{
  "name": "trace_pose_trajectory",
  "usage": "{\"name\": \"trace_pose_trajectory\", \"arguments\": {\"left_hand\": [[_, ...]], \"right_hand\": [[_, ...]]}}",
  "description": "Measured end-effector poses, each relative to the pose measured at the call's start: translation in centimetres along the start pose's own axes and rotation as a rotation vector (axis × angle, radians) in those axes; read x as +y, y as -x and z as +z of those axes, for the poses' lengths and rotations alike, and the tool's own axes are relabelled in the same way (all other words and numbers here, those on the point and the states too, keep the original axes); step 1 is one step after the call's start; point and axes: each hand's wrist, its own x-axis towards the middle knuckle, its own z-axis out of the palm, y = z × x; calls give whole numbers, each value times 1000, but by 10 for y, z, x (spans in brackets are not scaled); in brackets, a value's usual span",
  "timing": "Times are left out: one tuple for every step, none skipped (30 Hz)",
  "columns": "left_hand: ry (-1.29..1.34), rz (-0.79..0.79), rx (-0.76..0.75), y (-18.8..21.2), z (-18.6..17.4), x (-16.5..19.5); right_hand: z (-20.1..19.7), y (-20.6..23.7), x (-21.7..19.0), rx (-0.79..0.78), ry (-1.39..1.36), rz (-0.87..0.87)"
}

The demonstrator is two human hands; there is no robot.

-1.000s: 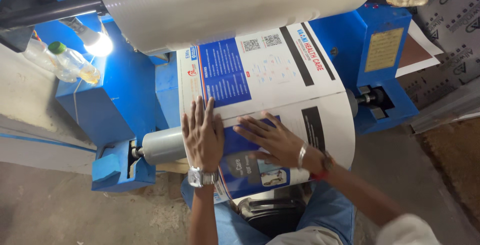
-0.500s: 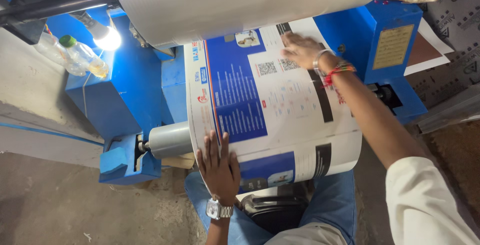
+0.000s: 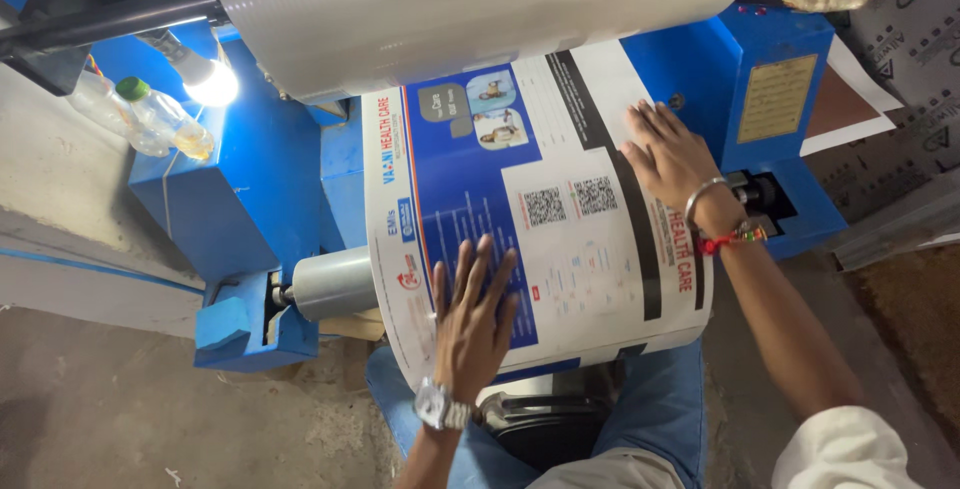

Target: The person operates a blue laminating machine, feeding a large printed sheet through rollers and smoothing it with both hands to ensure proper adhesion.

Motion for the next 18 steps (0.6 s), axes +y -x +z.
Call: {"name": "trace_pose_trajectory", "arguments": {"left_hand": [[47,48,-24,-14,-2,-1],[42,57,-28,-30,-2,-1],[38,68,-33,-45,0,-1],[37,79,-39,-59,3,-2],[10,51,-86,-74,5,-8],[-18,23,-132,-88,7,-19],[-45,-3,-178,-103,8,-31],[-57,-13,-190,-118,11,-44],[-68,-24,-201,-132,14,-58],[-52,-64,-221,-144,14,-74],[-36,-105,-241,-155,12,-92],[-73,-145,-261,-166,12,-107],[-111,-184,-281,-175,10,-122],[-117,-211,-308,-180,7,-137],[-122,-238,-335,-186,4,-149],[-126,-265,-361,-188,1,-159],[-111,-275,-363,-187,-2,-167],[-95,-285,-365,-185,-5,-173]], "right_hand": [[-2,7,-5,12,3,-1],[-5,13,-10,26,6,-3],[-7,20,-14,41,10,-3],[-9,28,-18,74,-10,-6],[-10,36,-23,107,-30,-8],[-11,45,-26,141,-48,-11],[-11,55,-30,168,-76,-12],[-11,64,-33,196,-104,-14],[-11,74,-37,224,-132,-17],[-10,83,-39,245,-140,-9],[-9,93,-41,265,-150,-1],[-7,101,-44,287,-162,6],[-4,108,-46,310,-155,0],[-1,113,-47,334,-149,-5],[2,119,-48,358,-142,-10],[5,126,-49,372,-156,-9],[8,133,-50,386,-169,-8],[10,140,-49,399,-182,-8]]}}
